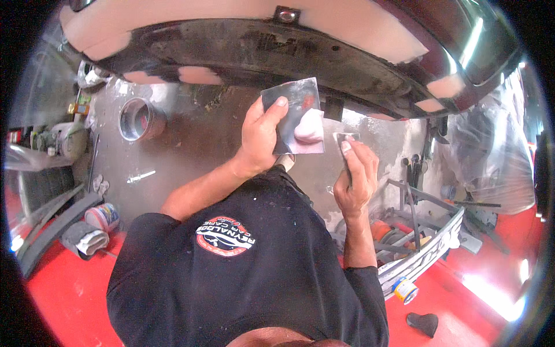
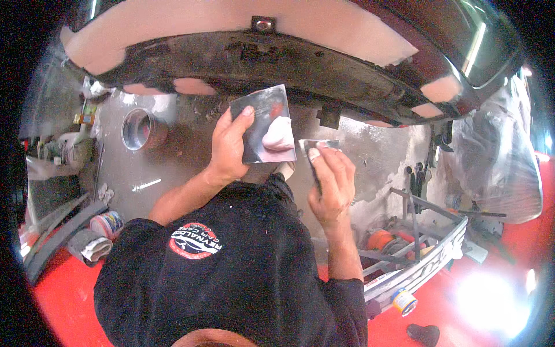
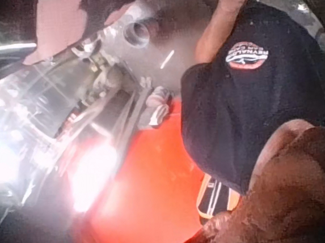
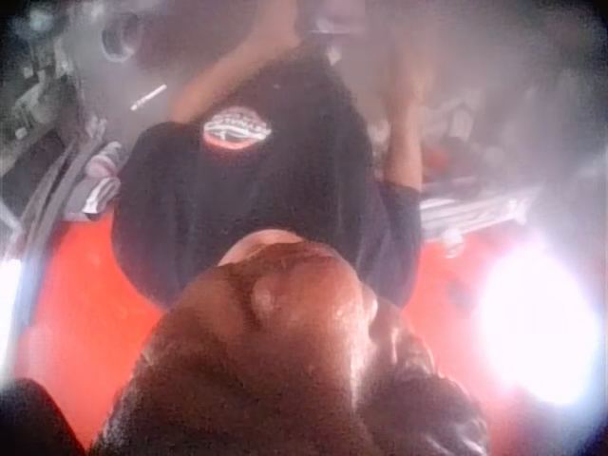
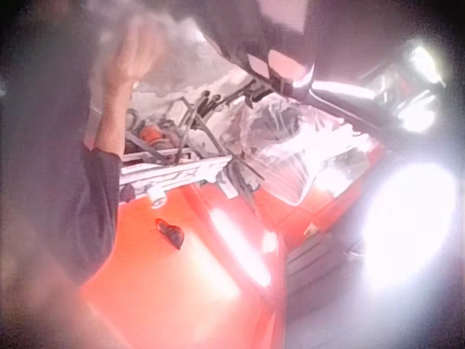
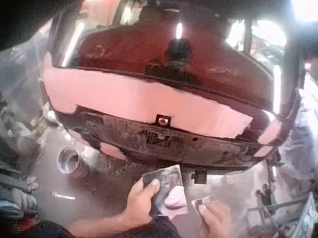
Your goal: The person sands a car bumper with a sanding block, moving across multiple sections of the surface. The person holds a second sanding block in the other hand and occasionally switches between them while working on the bumper.
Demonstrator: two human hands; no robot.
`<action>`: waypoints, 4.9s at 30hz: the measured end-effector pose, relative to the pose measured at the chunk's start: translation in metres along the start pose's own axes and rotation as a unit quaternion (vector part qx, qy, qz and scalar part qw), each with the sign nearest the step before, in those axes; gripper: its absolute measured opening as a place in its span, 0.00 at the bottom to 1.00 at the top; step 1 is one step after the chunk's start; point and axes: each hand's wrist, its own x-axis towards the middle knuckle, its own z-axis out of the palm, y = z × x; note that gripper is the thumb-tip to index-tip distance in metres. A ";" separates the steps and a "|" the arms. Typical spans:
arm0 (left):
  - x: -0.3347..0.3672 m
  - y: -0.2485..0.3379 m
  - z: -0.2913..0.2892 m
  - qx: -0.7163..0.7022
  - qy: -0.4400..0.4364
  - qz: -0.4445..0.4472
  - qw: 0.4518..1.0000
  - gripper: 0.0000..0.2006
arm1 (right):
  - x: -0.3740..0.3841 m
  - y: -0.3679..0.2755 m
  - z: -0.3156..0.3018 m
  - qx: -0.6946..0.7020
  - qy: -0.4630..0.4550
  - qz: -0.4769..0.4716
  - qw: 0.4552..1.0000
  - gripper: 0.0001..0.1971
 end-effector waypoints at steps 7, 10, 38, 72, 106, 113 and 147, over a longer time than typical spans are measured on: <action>0.001 0.006 0.035 0.169 -0.060 0.161 0.971 0.18 | 0.021 -0.030 -0.030 -0.079 -0.028 -0.048 0.995 0.28; -0.002 0.001 0.044 0.220 -0.068 0.173 0.957 0.18 | 0.018 -0.025 -0.026 -0.084 -0.008 -0.052 0.995 0.28; -0.003 0.005 0.051 0.237 -0.096 0.008 0.967 0.15 | 0.034 -0.013 -0.059 0.026 -0.083 -0.015 0.996 0.30; 0.021 -0.014 0.066 -0.025 0.018 -0.159 0.987 0.14 | 0.016 0.048 -0.043 -0.043 -0.045 0.046 0.997 0.34; 0.107 -0.123 0.141 0.158 0.105 -0.006 0.982 0.15 | 0.013 0.312 -0.145 0.548 0.366 0.365 0.658 0.17; 0.123 -0.161 0.135 0.171 0.113 -0.012 0.979 0.17 | 0.084 0.422 -0.157 -0.221 0.221 0.128 0.941 0.35; 0.188 -0.210 0.154 0.181 0.166 -0.090 0.965 0.16 | 0.065 0.518 -0.049 -0.287 0.216 0.052 0.932 0.27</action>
